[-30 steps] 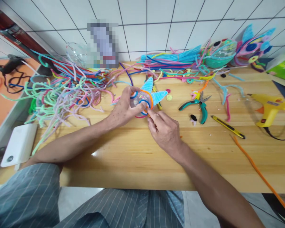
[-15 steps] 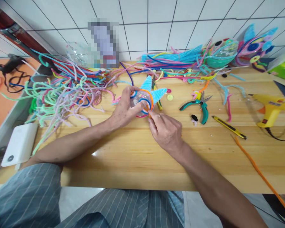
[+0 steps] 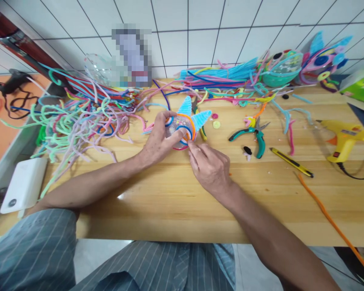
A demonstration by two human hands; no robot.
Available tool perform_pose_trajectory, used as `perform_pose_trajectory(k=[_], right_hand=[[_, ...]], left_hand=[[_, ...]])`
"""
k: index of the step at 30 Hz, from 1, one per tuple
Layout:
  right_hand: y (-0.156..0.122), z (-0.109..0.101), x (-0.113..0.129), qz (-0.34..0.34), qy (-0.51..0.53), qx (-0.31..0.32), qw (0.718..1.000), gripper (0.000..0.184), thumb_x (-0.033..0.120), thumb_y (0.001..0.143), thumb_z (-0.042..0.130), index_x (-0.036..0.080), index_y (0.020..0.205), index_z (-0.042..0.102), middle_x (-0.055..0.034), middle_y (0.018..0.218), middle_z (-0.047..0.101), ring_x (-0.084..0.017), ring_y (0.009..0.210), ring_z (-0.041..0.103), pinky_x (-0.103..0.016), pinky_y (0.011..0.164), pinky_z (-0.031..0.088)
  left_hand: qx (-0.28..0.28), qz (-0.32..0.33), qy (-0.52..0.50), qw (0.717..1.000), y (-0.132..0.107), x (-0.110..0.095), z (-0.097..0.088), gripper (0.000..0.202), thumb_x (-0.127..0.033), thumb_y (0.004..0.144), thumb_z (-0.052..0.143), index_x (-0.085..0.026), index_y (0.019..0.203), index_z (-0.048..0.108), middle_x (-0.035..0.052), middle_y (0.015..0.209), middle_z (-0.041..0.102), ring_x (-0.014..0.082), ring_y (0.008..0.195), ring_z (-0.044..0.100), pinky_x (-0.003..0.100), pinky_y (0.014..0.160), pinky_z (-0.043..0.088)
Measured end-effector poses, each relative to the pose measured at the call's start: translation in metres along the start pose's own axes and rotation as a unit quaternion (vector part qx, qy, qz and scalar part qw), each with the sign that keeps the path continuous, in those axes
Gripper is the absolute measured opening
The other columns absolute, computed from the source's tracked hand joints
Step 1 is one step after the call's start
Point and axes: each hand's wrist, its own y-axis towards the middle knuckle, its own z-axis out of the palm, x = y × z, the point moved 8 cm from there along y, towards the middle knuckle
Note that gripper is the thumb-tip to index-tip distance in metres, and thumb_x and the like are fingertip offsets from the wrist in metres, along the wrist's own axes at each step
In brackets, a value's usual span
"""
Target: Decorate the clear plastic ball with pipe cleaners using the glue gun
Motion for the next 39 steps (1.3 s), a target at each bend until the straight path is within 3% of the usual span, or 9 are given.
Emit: perform_pose_trajectory(k=[10, 15, 18, 24, 29, 34, 39], right_hand=[[0.001, -0.003, -0.008, 0.013, 0.021, -0.012, 1.0, 0.034, 0.012, 0.1, 0.065, 0.021, 0.13, 0.076, -0.0058, 0.105, 0.085, -0.018, 0.089, 0.08, -0.03, 0.078, 0.061], [0.001, -0.003, -0.006, 0.018, 0.048, -0.027, 0.998, 0.031, 0.011, 0.1, 0.064, 0.019, 0.129, 0.075, -0.0067, 0.105, 0.085, -0.018, 0.087, 0.08, -0.029, 0.077, 0.061], [0.001, -0.002, -0.006, 0.031, 0.062, -0.026, 0.997, 0.032, 0.012, 0.101, 0.064, 0.019, 0.131, 0.074, -0.0072, 0.106, 0.084, -0.018, 0.087, 0.08, -0.03, 0.078, 0.062], [0.002, -0.005, -0.021, 0.069, 0.1, -0.041, 0.992, 0.025, 0.013, 0.099, 0.066, 0.024, 0.12, 0.075, -0.0056, 0.106, 0.083, -0.019, 0.088, 0.079, -0.032, 0.079, 0.063], [0.003, -0.01, -0.026, 0.066, 0.101, -0.059, 0.991, 0.021, 0.016, 0.097, 0.07, 0.025, 0.115, 0.075, -0.0067, 0.105, 0.082, -0.022, 0.094, 0.079, -0.035, 0.083, 0.064], [0.005, -0.013, -0.03, 0.058, 0.086, -0.068, 0.992, 0.02, 0.019, 0.097, 0.071, 0.024, 0.116, 0.075, -0.0102, 0.108, 0.081, -0.025, 0.099, 0.079, -0.038, 0.083, 0.065], [0.005, -0.012, -0.035, 0.06, 0.091, -0.066, 0.992, 0.021, 0.02, 0.098, 0.071, 0.025, 0.118, 0.075, -0.0105, 0.11, 0.081, -0.027, 0.101, 0.079, -0.04, 0.085, 0.065]], left_hand=[[0.009, -0.055, -0.061, 0.997, -0.008, 0.007, 0.005, 0.041, -0.054, 0.107, 0.053, -0.023, 0.133, 0.047, 0.0114, 0.137, 0.058, 0.0249, 0.134, 0.056, 0.042, 0.115, 0.048], [0.023, -0.066, -0.055, 0.996, -0.002, 0.011, 0.006, 0.054, -0.052, 0.095, 0.072, -0.023, 0.132, 0.047, 0.0109, 0.132, 0.061, 0.0266, 0.127, 0.061, 0.044, 0.108, 0.053], [0.019, -0.073, -0.055, 0.996, -0.001, 0.012, 0.005, 0.054, -0.051, 0.093, 0.074, -0.022, 0.13, 0.048, 0.0112, 0.131, 0.062, 0.0271, 0.124, 0.062, 0.046, 0.109, 0.053], [0.027, -0.064, -0.104, 0.992, -0.012, 0.004, 0.011, 0.066, -0.055, 0.094, 0.074, -0.024, 0.143, 0.043, 0.0141, 0.148, 0.055, 0.0281, 0.136, 0.057, 0.047, 0.115, 0.051], [0.006, -0.087, -0.09, 0.992, -0.021, 0.004, 0.014, 0.067, -0.058, 0.09, 0.08, -0.022, 0.135, 0.044, 0.0129, 0.134, 0.06, 0.0262, 0.12, 0.063, 0.043, 0.1, 0.058], [0.016, -0.055, -0.098, 0.993, -0.02, -0.004, 0.012, 0.066, -0.059, 0.093, 0.076, -0.021, 0.136, 0.044, 0.0144, 0.135, 0.058, 0.0249, 0.117, 0.062, 0.04, 0.097, 0.057], [0.033, 0.011, 0.048, 0.998, -0.007, -0.02, -0.006, 0.048, -0.066, 0.102, 0.06, -0.02, 0.118, 0.061, 0.0101, 0.112, 0.062, 0.0263, 0.108, 0.059, 0.044, 0.097, 0.053]])
